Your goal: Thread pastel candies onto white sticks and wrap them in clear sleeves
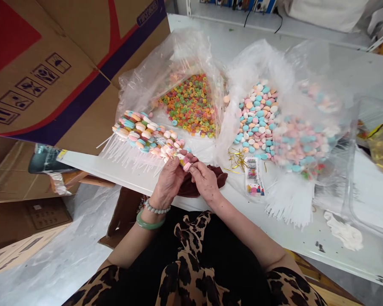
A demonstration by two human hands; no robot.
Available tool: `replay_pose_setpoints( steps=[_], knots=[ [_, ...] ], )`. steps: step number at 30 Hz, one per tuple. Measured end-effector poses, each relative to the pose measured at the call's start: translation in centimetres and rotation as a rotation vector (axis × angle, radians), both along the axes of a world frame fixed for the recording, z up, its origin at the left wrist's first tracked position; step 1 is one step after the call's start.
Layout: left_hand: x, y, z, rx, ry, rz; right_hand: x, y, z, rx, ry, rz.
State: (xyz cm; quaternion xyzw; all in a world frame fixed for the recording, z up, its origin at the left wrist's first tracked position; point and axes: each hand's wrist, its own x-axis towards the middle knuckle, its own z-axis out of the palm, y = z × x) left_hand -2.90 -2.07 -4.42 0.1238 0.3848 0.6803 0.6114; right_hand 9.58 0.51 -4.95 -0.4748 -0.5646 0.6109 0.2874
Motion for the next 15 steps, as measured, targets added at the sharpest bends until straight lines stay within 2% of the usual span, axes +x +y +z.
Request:
replay_pose_setpoints(
  steps=[4,8,12,15],
  knots=[
    [-0.3,-0.1,0.4,-0.02,-0.01,-0.069,-0.1,0.0,0.3,0.016,-0.008,0.029],
    [0.0,-0.2,0.2,-0.025,-0.038,-0.097,-0.8,0.2,0.1,-0.154,0.119,-0.027],
    [0.3,-0.4,-0.2,0.004,0.026,-0.09,-1.3,0.5,-0.2,-0.342,0.214,-0.09],
    [0.6,-0.4,-0.4,-0.015,0.079,-0.082,-1.7,0.5,-0.2,-0.326,0.189,-0.142]
  ],
)
